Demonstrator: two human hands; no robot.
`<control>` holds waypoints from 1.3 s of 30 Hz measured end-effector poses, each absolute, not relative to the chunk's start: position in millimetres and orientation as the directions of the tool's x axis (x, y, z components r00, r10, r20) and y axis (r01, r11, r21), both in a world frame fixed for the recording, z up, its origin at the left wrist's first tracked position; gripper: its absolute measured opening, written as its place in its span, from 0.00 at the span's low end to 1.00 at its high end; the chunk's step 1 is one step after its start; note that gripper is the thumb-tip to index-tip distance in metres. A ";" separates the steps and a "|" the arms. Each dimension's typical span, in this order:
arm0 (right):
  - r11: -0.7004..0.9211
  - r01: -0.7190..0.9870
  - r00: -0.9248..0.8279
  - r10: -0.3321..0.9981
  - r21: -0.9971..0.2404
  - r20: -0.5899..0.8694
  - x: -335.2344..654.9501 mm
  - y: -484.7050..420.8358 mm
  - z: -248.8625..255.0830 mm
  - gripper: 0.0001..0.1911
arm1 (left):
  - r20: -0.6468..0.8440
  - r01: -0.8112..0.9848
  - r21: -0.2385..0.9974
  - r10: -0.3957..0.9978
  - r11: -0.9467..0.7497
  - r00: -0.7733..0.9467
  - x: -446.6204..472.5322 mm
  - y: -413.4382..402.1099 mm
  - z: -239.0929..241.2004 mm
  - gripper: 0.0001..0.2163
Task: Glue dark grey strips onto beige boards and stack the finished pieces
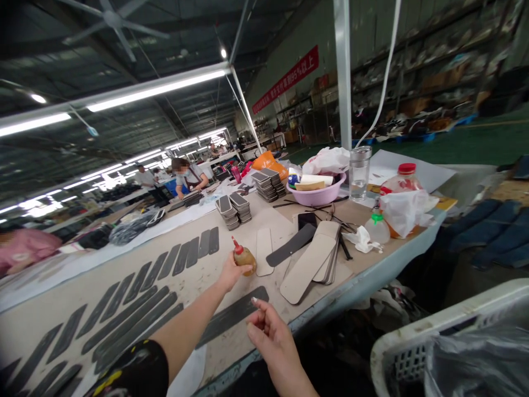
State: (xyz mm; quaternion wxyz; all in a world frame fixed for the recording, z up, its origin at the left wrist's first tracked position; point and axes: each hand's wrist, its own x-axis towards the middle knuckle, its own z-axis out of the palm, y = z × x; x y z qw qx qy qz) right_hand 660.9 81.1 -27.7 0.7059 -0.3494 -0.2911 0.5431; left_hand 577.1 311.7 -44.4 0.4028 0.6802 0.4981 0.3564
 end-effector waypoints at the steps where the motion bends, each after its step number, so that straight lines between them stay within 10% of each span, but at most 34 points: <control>1: 0.177 -0.568 0.262 0.965 -0.803 0.028 660.5 81.1 -28.8 0.27 | 0.091 0.386 0.904 0.964 -0.184 0.248 583.1 314.2 -45.9 0.31; 25: 0.117 -0.544 0.318 0.945 -0.831 -0.075 675.3 82.4 -39.7 0.24 | 0.217 0.518 0.778 0.926 -0.356 0.310 621.7 317.9 -42.2 0.30; 33: 0.167 -0.444 0.513 0.853 -0.880 -0.098 691.4 85.4 -49.7 0.26 | 0.282 0.557 0.028 0.541 -0.830 0.792 553.2 196.0 -1.3 0.35; 39: 0.233 -0.332 0.542 0.840 -0.914 0.018 692.8 84.7 -51.8 0.27 | 0.137 0.423 -0.211 0.402 -0.881 0.905 531.0 144.7 13.6 0.32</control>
